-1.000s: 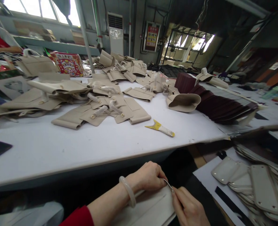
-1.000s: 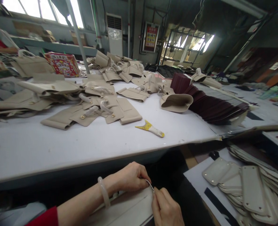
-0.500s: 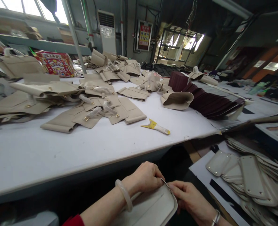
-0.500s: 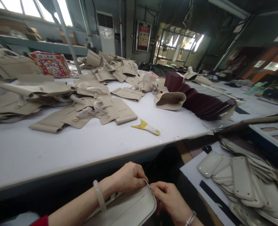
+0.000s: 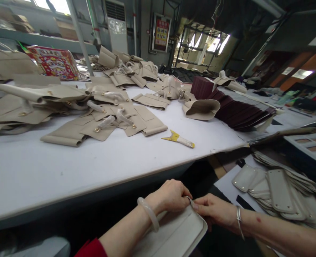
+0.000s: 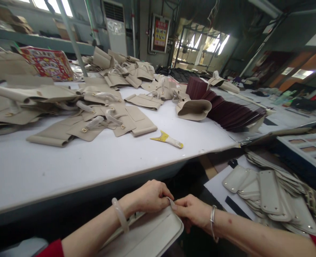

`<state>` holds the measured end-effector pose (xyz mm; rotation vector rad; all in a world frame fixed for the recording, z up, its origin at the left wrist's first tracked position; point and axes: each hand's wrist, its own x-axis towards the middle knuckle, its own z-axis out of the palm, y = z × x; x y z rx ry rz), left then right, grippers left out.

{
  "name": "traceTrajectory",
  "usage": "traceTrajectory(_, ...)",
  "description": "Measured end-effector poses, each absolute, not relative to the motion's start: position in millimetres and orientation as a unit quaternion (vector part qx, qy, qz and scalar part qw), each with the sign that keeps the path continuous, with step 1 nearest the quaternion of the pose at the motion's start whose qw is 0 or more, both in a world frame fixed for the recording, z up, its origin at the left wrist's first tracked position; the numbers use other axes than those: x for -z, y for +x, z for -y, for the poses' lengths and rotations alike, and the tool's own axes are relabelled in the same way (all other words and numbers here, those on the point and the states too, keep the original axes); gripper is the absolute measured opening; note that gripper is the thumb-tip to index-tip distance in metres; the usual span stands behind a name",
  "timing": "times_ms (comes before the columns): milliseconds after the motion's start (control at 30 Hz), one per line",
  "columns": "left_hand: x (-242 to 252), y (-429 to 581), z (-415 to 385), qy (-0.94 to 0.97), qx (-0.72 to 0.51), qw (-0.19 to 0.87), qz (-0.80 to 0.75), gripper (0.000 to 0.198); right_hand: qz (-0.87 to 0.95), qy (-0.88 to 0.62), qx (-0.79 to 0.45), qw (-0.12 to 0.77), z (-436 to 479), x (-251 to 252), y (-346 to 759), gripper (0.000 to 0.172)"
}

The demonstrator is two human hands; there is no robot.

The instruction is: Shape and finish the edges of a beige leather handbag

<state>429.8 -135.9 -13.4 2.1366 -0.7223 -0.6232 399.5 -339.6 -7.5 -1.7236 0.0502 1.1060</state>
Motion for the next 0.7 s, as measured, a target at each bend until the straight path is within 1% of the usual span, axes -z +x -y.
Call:
traceTrajectory(133,3,424,119,0.836,0.265,0.398,0.271,0.042,-0.021,-0.696,-0.52,0.494,339,5,412,0.05)
traceTrajectory(200,-5,411,106,0.853,0.244,0.398,0.232,0.047,-0.014,-0.694,-0.539,0.477,340,6,417,0.045)
traceTrajectory(300,-16,379,88,0.891,0.18,0.388,0.15,0.05,0.018,-0.725,-0.529,0.441,344,7,418,0.047)
traceTrajectory(367,-19,353,84,0.907,0.143,0.384,0.094,0.047,0.049,-0.719,-0.514,0.466,348,8,415,0.049)
traceTrajectory(433,-19,328,87,0.92,0.107,0.376,0.04,0.043,0.073,-0.674,-0.515,0.525,352,10,410,0.052)
traceTrajectory(533,-12,304,103,0.935,0.051,0.352,0.006,0.044,0.067,-0.601,-0.525,0.599,357,20,407,0.053)
traceTrajectory(567,-9,299,110,0.94,0.028,0.341,0.003,0.045,0.049,-0.58,-0.527,0.62,356,28,409,0.056)
traceTrajectory(633,-2,296,124,0.949,-0.02,0.316,0.004,0.044,0.021,-0.564,-0.524,0.638,349,51,416,0.069)
traceTrajectory(667,1,296,130,0.952,-0.041,0.302,0.007,0.044,0.019,-0.574,-0.52,0.632,343,65,421,0.077)
traceTrajectory(700,5,297,135,0.956,-0.061,0.287,0.016,0.044,0.031,-0.6,-0.513,0.613,334,80,428,0.081)
